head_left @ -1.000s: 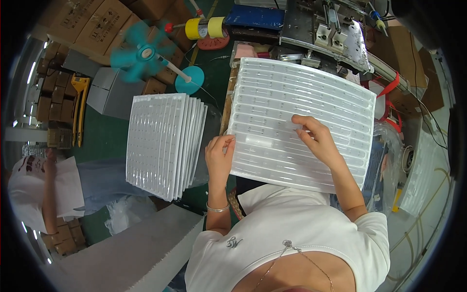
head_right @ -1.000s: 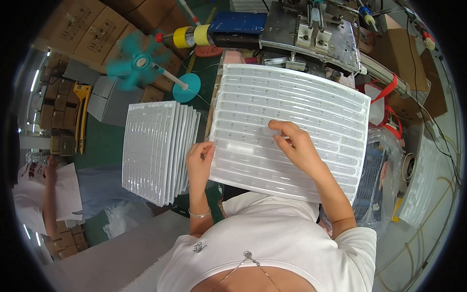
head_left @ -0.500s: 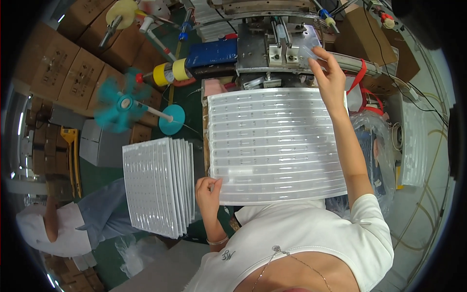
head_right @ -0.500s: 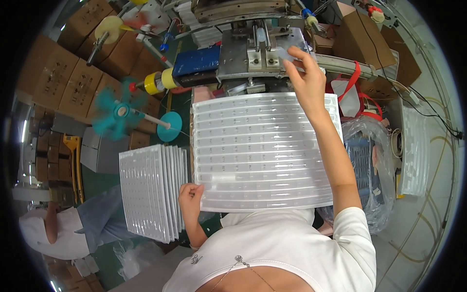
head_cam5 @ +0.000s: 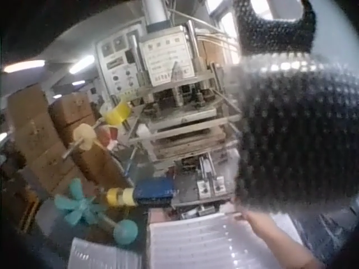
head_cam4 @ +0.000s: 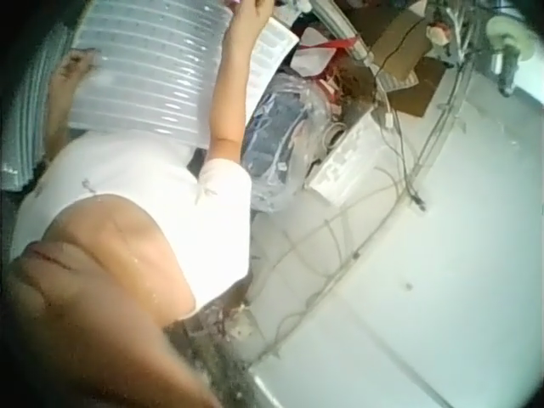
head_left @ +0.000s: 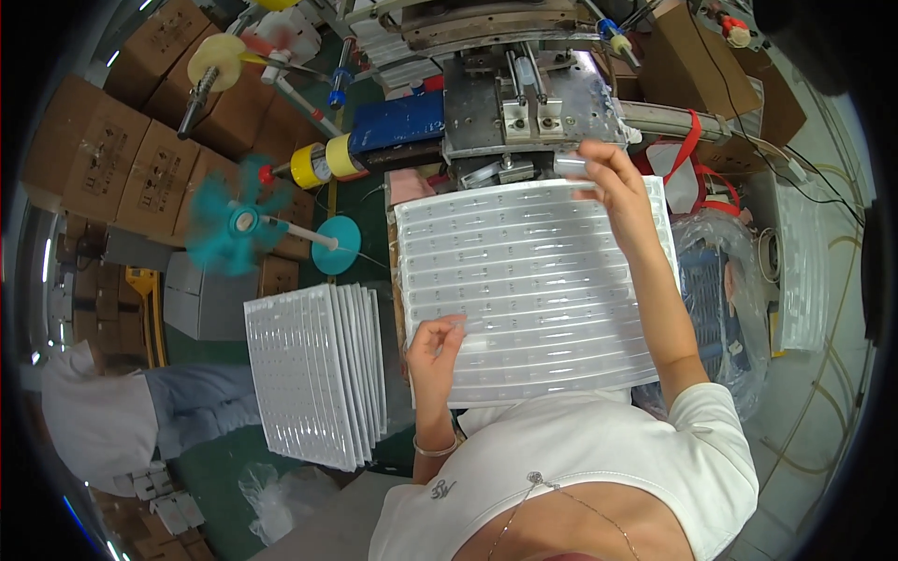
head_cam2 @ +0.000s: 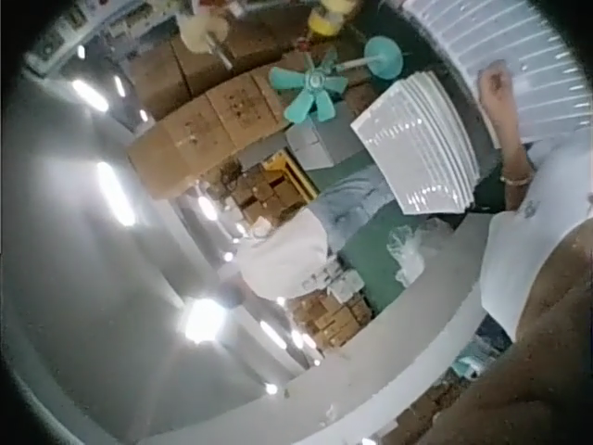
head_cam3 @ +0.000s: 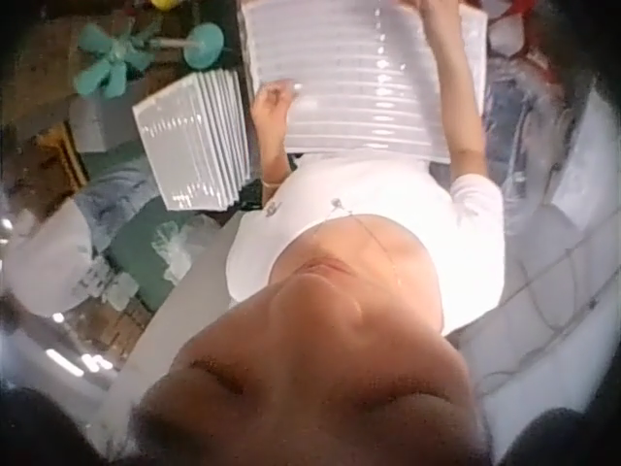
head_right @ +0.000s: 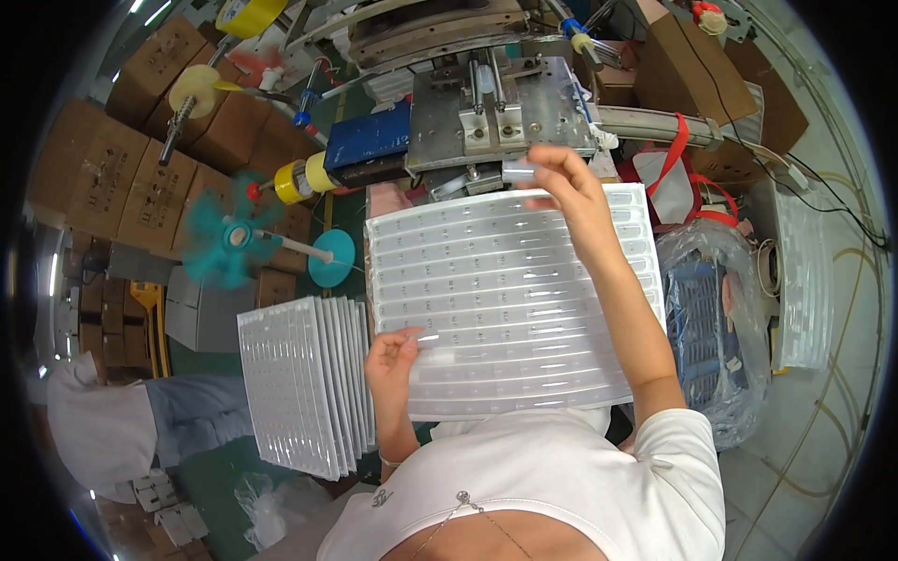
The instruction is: Filling small plastic tubes with an applicator and organizing them into a production tray.
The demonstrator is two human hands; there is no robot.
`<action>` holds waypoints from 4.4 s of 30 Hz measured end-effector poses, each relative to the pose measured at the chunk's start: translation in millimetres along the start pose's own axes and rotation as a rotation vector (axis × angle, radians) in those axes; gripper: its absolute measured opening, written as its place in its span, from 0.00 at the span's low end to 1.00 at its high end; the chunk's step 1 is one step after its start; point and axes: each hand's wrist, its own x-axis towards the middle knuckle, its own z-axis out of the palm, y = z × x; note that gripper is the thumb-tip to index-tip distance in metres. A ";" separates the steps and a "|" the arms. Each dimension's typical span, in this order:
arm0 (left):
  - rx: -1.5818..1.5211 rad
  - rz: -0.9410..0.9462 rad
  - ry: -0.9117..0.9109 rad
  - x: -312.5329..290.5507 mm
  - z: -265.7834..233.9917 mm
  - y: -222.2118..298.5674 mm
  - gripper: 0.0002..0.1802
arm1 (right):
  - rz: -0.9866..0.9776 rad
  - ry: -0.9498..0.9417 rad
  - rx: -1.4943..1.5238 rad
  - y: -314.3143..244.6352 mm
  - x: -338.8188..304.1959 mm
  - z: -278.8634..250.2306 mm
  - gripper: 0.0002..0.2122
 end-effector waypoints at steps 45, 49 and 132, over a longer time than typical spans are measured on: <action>0.415 0.165 -0.179 78.4 41.3 16.8 0.21 | 0.403 -0.264 -0.108 32.2 -63.1 6.3 0.16; 0.525 0.389 -0.136 120.6 70.6 29.1 0.20 | 0.272 -0.160 -0.214 20.3 -48.1 -8.9 0.15; 1.252 0.994 0.028 224.4 154.5 94.9 0.17 | -0.113 0.097 -0.388 6.7 10.6 -34.0 0.13</action>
